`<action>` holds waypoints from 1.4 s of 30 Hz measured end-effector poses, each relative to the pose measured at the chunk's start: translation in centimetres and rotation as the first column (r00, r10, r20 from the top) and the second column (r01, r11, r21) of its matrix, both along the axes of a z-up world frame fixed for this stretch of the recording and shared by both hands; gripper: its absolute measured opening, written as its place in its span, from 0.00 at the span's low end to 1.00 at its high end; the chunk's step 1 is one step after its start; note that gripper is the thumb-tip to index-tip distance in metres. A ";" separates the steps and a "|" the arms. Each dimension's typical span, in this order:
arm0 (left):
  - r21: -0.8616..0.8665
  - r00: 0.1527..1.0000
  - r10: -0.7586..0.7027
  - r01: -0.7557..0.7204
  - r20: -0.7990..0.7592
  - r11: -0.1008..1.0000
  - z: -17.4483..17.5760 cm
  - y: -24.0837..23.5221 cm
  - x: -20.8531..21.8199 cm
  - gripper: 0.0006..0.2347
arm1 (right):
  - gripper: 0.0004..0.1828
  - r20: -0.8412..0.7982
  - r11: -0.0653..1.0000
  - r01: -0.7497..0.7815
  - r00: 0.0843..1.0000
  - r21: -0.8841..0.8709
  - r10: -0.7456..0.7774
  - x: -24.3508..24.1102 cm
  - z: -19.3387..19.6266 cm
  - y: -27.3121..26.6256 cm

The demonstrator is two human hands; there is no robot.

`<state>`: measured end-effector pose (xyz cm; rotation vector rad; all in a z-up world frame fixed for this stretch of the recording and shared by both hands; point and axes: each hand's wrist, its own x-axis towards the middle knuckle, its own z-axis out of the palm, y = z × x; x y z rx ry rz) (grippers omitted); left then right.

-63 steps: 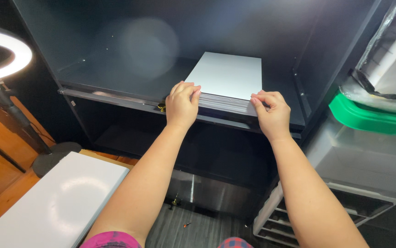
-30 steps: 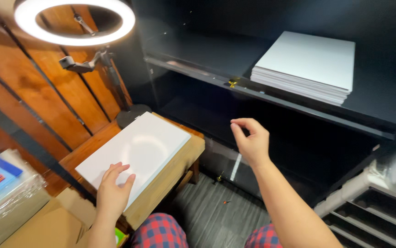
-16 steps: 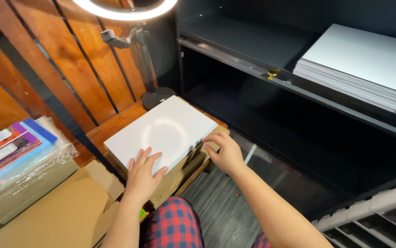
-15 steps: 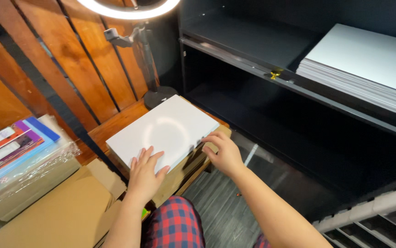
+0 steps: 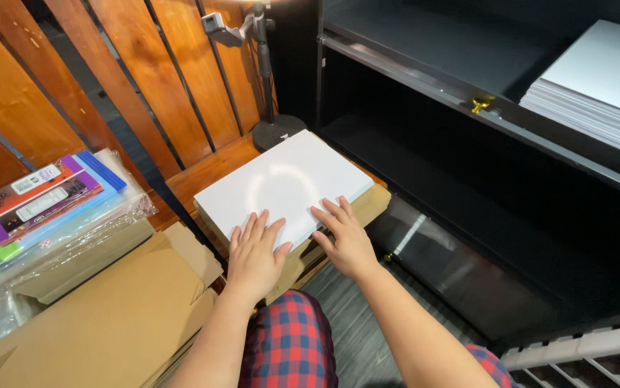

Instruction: The person sits on the floor and repeatedly picks up stacks of white paper from a wooden stool. They then place each stack onto a black shelf, aligning them neatly with the existing pile.

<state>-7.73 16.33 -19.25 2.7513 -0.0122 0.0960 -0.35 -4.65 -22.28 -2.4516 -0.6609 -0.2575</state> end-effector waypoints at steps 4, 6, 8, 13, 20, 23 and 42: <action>0.009 1.000 -0.009 0.008 0.025 1.000 -0.2 0.0 -0.1 0.23 | 0.26 -0.018 0.999 0.033 0.999 0.010 -0.033 -0.2 -0.1 0.2; 0.004 0.999 -0.010 0.010 0.033 1.000 -0.1 0.0 -0.2 0.23 | 0.26 -0.024 1.000 0.029 0.999 0.008 -0.029 -0.2 -0.1 0.1; 0.001 0.999 -0.010 0.010 0.043 1.000 -0.2 0.1 -0.2 0.23 | 0.25 -0.027 1.000 0.022 0.999 0.008 -0.022 -0.2 -0.2 0.1; -0.016 0.998 -0.005 0.006 0.064 1.000 -0.4 0.0 -0.2 0.24 | 0.27 -0.028 0.999 0.038 0.999 -0.004 -0.038 0.1 -0.6 -0.1; -0.021 0.998 -0.012 0.013 0.056 1.000 0.1 0.0 -0.5 0.23 | 0.26 -0.035 0.998 0.059 0.998 -0.001 -0.059 -0.4 -0.4 0.5; -0.023 0.999 -0.013 0.014 0.050 1.000 0.0 0.0 -0.5 0.21 | 0.26 -0.011 0.998 0.065 0.998 -0.012 -0.065 -0.2 -0.6 0.5; 0.013 0.965 0.197 -0.202 0.172 0.979 -3.0 12.6 8.5 0.10 | 0.25 0.050 0.997 0.079 0.996 0.002 -0.079 0.2 -1.6 0.5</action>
